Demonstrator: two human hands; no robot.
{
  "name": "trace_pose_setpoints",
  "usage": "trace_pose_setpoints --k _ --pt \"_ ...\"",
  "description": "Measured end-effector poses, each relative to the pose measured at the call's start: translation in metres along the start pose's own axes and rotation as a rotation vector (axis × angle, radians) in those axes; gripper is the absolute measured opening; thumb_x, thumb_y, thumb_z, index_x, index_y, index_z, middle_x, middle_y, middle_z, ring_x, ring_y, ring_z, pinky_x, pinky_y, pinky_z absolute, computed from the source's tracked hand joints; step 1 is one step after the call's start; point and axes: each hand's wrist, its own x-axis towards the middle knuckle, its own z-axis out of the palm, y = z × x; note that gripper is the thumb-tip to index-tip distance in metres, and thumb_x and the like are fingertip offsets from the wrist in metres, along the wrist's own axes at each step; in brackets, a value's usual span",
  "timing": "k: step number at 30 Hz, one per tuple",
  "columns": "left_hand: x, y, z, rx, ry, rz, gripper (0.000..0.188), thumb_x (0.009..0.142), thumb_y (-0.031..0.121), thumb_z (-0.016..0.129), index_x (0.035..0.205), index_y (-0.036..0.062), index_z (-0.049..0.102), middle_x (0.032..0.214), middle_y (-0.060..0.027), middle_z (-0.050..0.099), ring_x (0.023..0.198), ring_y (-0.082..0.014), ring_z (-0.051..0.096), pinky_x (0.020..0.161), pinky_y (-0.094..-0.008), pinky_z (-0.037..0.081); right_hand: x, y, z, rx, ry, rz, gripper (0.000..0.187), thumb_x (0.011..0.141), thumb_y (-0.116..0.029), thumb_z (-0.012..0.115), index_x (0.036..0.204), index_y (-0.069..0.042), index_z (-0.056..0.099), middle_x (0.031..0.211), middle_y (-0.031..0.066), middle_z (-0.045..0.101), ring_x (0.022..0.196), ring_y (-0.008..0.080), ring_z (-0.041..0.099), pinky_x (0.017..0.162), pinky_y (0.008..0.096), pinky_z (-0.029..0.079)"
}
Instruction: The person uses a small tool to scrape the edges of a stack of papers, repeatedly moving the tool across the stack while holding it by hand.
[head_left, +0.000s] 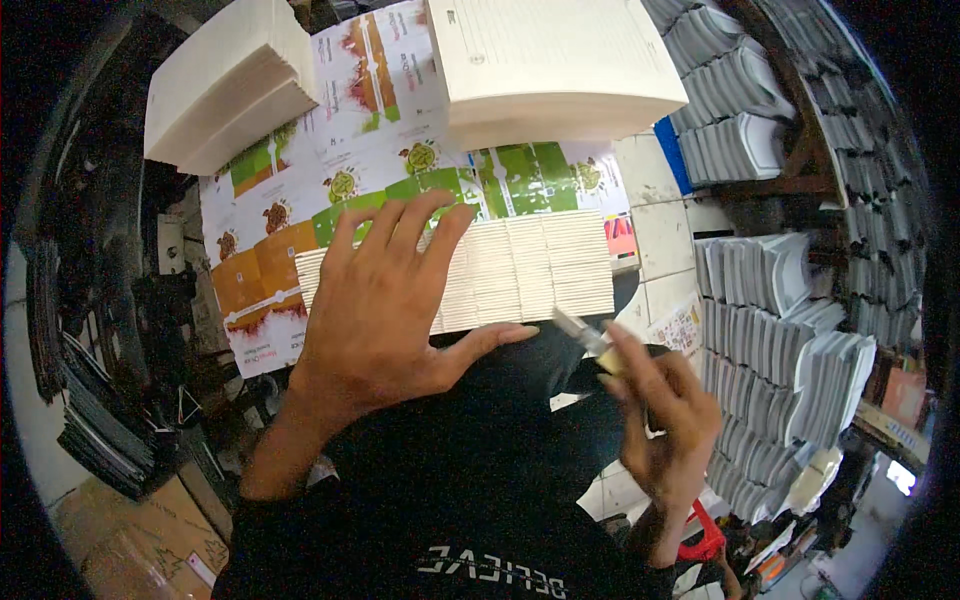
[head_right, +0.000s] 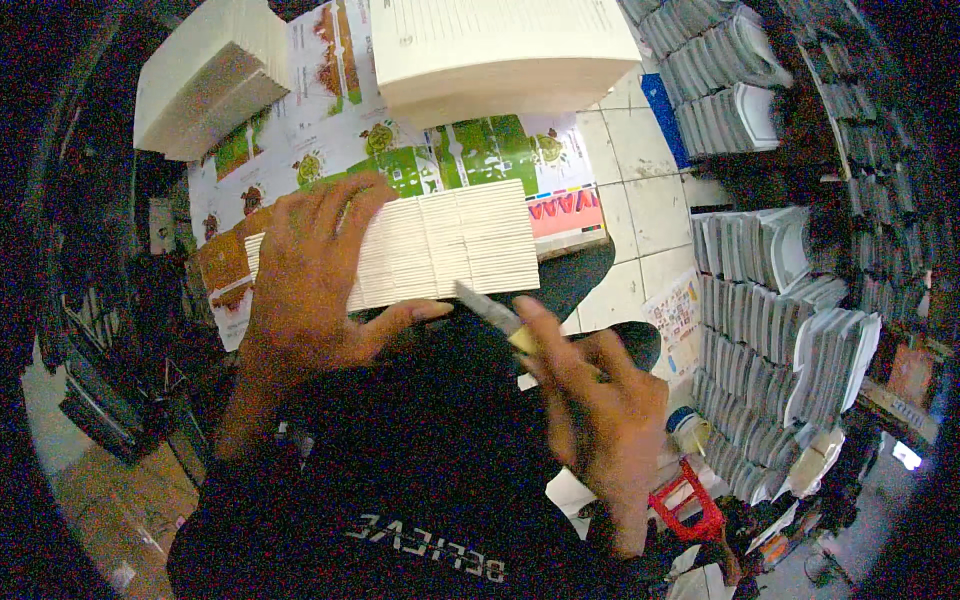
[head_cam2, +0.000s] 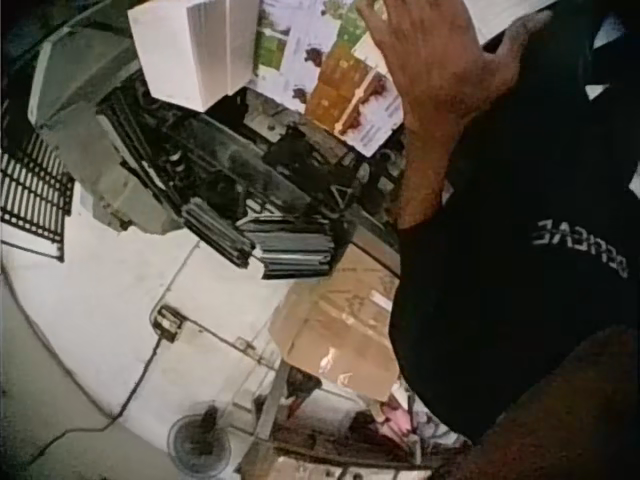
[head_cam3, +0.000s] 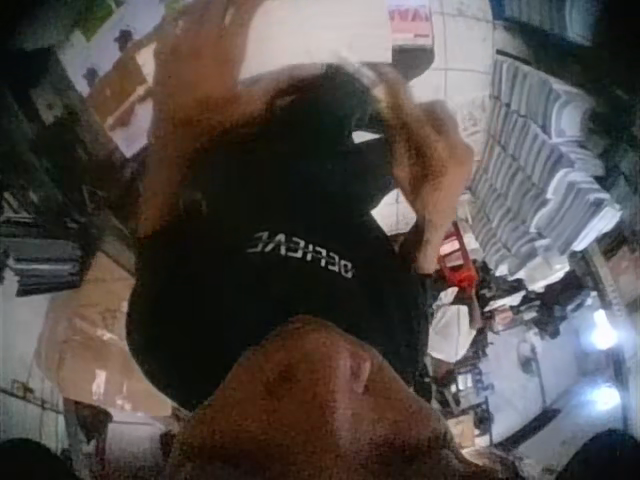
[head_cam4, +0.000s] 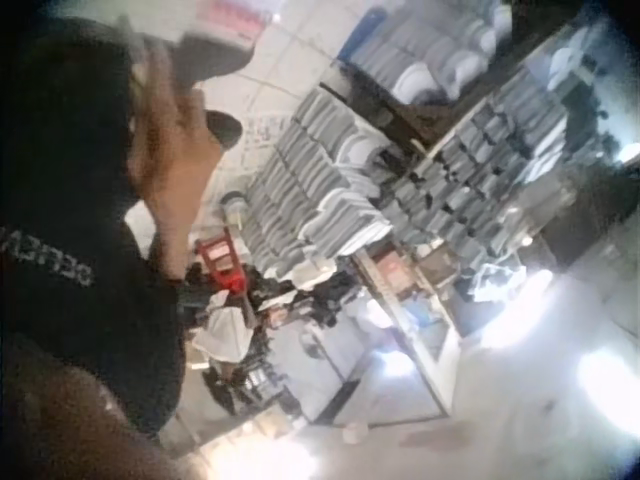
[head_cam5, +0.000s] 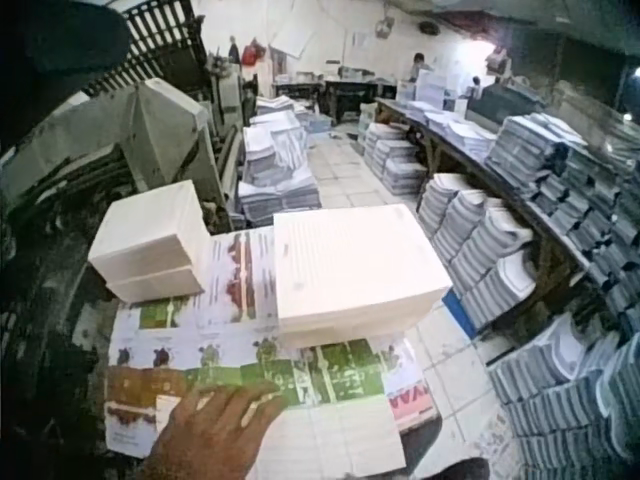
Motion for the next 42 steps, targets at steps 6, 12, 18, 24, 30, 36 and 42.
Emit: trace_pose_setpoints --k 6,12,18,24,30,36,42 --pt "0.001 0.000 0.001 0.010 0.070 0.017 0.087 0.087 0.067 0.077 0.133 -0.0045 0.061 0.129 -0.0213 0.065 0.122 -0.0363 0.061 0.110 -0.0514 0.041 0.007 -0.004 -0.002 -0.083 -0.122 -0.034 0.080 0.077 -0.003 0.076 0.151 -0.031 0.065 0.087 0.0027 0.061 0.067 0.0228 0.068 0.057 0.0389 0.055" --pt "0.001 0.000 0.001 0.023 0.087 0.038 0.085 0.087 0.066 0.077 0.132 -0.0043 0.061 0.124 -0.0206 0.066 0.119 -0.0358 0.062 0.108 -0.0509 0.042 0.008 -0.001 -0.003 -0.134 -0.117 -0.066 0.081 0.076 -0.004 0.076 0.151 -0.032 0.064 0.086 0.0023 0.060 0.064 0.0222 0.065 0.055 0.0395 0.053" --pt "0.000 -0.001 0.002 -0.031 0.018 -0.025 0.092 0.079 0.061 0.084 0.143 0.0003 0.055 0.135 -0.0238 0.064 0.130 -0.0452 0.058 0.114 -0.0585 0.040 0.007 0.000 0.002 -0.124 -0.053 -0.071 0.071 0.080 0.000 0.080 0.145 -0.027 0.071 0.083 0.0036 0.063 0.063 0.0196 0.063 0.056 0.0373 0.050" --pt "0.000 0.000 0.002 -0.016 0.041 -0.010 0.091 0.079 0.062 0.084 0.140 0.0004 0.057 0.134 -0.0236 0.064 0.128 -0.0456 0.060 0.114 -0.0580 0.041 0.003 0.004 0.008 -0.100 -0.053 -0.059 0.081 0.076 -0.004 0.076 0.150 -0.034 0.065 0.090 0.0017 0.064 0.068 0.0217 0.067 0.057 0.0390 0.054" --pt "0.001 -0.001 0.000 -0.044 0.008 0.003 0.090 0.078 0.064 0.084 0.137 0.0010 0.059 0.129 -0.0225 0.066 0.124 -0.0453 0.061 0.113 -0.0577 0.041 0.010 -0.003 0.018 -0.130 -0.014 -0.048 0.077 0.078 -0.006 0.078 0.149 -0.035 0.066 0.094 0.0035 0.066 0.073 0.0233 0.069 0.059 0.0388 0.054" --pt "0.000 0.000 0.001 -0.015 0.062 0.011 0.089 0.077 0.064 0.085 0.136 0.0014 0.060 0.129 -0.0218 0.065 0.124 -0.0443 0.061 0.112 -0.0580 0.042 0.014 0.003 0.012 -0.076 0.159 -0.040 0.066 0.083 0.003 0.077 0.141 -0.029 0.072 0.117 0.0103 0.069 0.084 0.0267 0.075 0.071 0.0406 0.062" --pt "0.002 0.000 -0.001 0.030 0.036 0.010 0.084 0.074 0.045 0.093 0.138 0.0015 0.059 0.129 -0.0156 0.064 0.123 -0.0330 0.062 0.109 -0.0508 0.042 0.017 0.001 0.015 -0.092 0.125 -0.148 0.060 0.078 -0.002 0.081 0.134 -0.023 0.077 0.119 0.0059 0.070 0.087 0.0236 0.071 0.069 0.0367 0.060"
